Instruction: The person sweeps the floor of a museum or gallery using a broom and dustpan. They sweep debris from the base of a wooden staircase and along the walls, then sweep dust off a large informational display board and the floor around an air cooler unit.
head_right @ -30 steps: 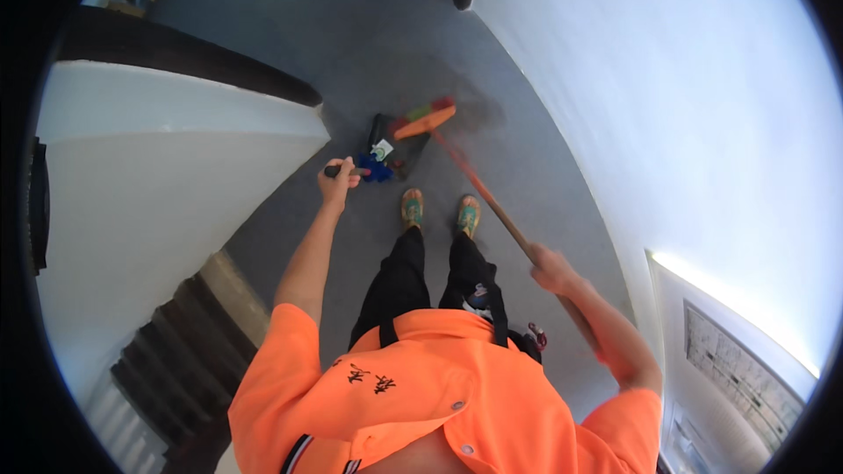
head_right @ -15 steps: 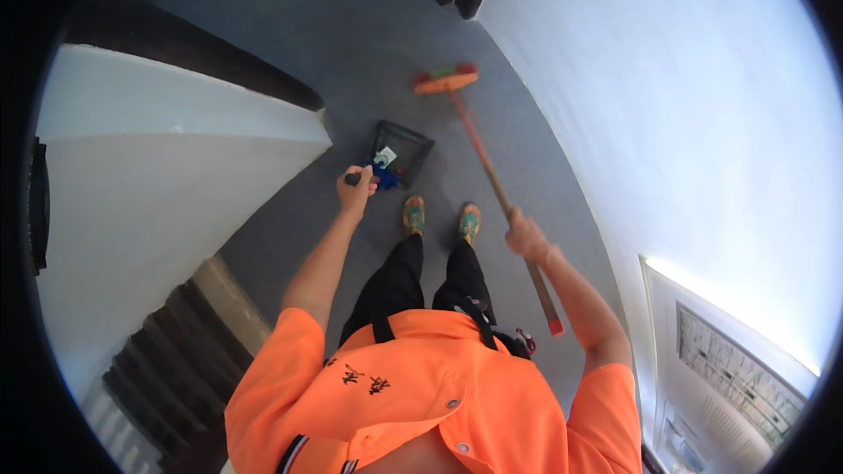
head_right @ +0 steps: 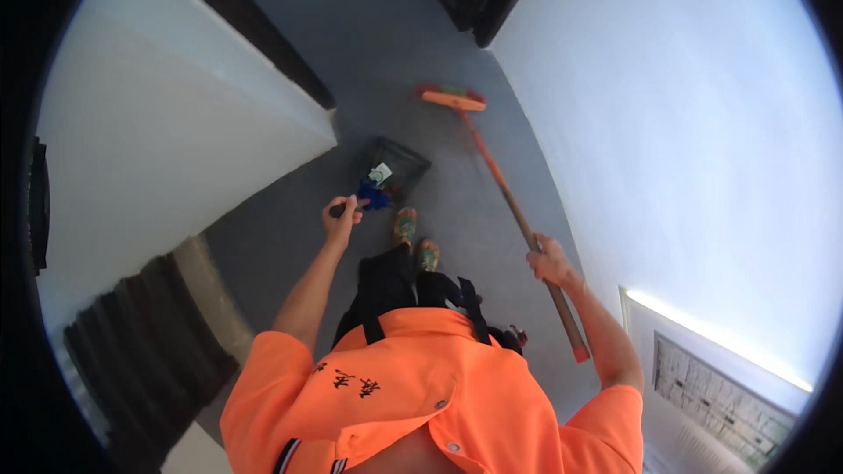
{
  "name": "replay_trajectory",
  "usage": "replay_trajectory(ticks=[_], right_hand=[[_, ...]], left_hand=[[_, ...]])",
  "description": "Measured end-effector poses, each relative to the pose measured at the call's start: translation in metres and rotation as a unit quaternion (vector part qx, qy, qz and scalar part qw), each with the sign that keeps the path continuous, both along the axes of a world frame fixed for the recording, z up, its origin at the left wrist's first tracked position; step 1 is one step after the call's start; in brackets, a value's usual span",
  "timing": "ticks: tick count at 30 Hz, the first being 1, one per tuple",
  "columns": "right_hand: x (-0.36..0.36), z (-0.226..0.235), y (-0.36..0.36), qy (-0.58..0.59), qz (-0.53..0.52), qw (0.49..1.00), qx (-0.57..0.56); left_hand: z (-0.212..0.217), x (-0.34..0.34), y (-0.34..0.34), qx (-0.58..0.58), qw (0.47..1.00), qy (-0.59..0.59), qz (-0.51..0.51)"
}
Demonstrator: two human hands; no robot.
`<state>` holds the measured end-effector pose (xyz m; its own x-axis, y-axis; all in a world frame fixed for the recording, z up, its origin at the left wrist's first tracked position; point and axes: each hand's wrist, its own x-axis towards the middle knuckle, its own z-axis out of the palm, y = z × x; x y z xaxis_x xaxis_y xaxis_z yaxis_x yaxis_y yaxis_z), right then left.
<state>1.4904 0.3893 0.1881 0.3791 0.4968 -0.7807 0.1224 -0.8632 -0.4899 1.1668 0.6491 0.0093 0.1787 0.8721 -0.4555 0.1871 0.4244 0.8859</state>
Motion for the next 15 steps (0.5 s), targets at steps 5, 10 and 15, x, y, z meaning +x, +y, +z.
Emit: replay_trajectory(ticks=[5,10,15], right_hand=[[0.022,-0.031,0.035,0.004,-0.036,0.998,0.043],[0.001,-0.083,0.025,-0.009,0.098,0.994,0.045],[-0.075,-0.082,-0.064,-0.049,0.308,0.948,0.062]], left_hand=[[0.050,-0.079,-0.062,-0.008,0.998,0.011,0.068],[0.087,-0.152,-0.135,-0.014,0.985,0.023,0.169],[0.129,-0.237,-0.213,0.011,0.949,0.017,0.314]])
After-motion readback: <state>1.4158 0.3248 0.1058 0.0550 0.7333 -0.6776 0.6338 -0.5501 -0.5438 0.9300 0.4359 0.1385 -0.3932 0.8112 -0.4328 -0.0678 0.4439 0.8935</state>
